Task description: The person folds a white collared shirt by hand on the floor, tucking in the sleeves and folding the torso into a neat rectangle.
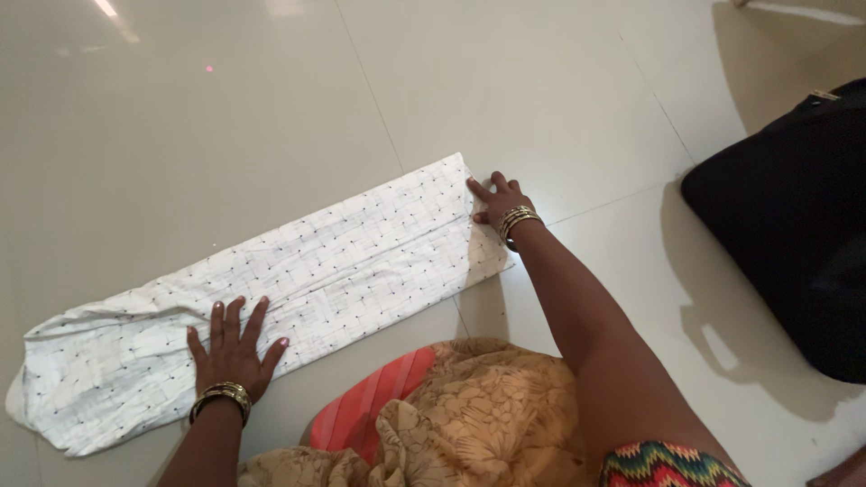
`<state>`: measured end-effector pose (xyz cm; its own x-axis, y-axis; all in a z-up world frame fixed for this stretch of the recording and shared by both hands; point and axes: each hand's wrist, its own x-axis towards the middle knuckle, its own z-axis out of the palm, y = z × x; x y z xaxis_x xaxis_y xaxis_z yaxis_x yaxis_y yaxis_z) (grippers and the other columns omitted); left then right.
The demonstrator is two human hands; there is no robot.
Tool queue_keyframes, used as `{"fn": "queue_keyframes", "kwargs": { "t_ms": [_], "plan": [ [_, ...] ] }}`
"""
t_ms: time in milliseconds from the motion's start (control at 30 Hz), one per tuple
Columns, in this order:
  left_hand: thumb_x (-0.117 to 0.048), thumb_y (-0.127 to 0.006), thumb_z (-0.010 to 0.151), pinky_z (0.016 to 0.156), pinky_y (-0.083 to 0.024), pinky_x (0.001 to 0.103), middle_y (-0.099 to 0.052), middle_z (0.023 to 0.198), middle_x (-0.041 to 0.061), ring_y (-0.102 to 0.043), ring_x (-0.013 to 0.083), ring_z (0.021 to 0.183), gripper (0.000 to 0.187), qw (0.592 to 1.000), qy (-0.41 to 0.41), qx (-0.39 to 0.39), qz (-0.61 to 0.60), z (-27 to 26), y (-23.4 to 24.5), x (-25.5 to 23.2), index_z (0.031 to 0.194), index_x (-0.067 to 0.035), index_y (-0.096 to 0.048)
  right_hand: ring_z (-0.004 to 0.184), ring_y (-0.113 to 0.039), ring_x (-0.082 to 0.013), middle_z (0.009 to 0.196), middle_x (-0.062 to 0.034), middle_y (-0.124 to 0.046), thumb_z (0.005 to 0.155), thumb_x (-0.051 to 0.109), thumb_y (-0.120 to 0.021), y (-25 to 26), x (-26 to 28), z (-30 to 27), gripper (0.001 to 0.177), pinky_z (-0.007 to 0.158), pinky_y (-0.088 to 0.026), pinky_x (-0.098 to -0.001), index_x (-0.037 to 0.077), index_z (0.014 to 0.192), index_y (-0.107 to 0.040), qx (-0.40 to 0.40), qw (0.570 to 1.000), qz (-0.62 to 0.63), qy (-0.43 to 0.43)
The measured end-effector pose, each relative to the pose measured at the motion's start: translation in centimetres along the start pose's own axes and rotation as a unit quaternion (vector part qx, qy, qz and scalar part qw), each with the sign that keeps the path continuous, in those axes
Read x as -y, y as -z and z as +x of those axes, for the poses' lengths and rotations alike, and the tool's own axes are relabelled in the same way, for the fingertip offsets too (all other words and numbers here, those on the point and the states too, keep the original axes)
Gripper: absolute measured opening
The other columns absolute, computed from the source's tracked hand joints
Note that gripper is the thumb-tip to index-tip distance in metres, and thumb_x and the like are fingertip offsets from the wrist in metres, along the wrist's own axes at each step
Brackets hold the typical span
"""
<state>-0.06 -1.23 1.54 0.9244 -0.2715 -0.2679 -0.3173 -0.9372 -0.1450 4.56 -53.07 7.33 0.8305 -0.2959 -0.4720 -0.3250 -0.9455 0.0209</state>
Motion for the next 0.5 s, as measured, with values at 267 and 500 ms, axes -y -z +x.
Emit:
{"fn": "queue_keyframes", "kwargs": {
  "t_ms": [267,500],
  "plan": [
    [-0.076,-0.032,0.09,0.121,-0.002,0.062,-0.011,0.168,-0.002,-0.003,0.024,0.156,0.08,0.999,0.008,0.018,-0.045,-0.9,2.4,0.1,0.159,-0.04,-0.014,0.144,-0.037,-0.0339,0.162,-0.0035,-0.032,0.089,0.042,-0.072,-1.1,-0.2,-0.7,0.073,0.113,-0.044,-0.0496,0.049,0.153,-0.037,-0.062,0.997,0.038,0.005],
    [-0.07,-0.036,0.092,0.118,0.002,0.066,-0.01,0.169,-0.003,-0.002,0.0227,0.156,0.076,0.992,0.005,0.054,-0.115,-1.8,4.8,0.2,0.158,-0.04,-0.016,0.151,-0.021,-0.034,0.163,-0.0088,-0.027,0.088,0.042,-0.072,-5.2,0.7,-1.7,0.075,0.118,-0.018,-0.0619,0.027,0.152,-0.038,-0.181,0.98,0.004,-0.087]
  ]
}}
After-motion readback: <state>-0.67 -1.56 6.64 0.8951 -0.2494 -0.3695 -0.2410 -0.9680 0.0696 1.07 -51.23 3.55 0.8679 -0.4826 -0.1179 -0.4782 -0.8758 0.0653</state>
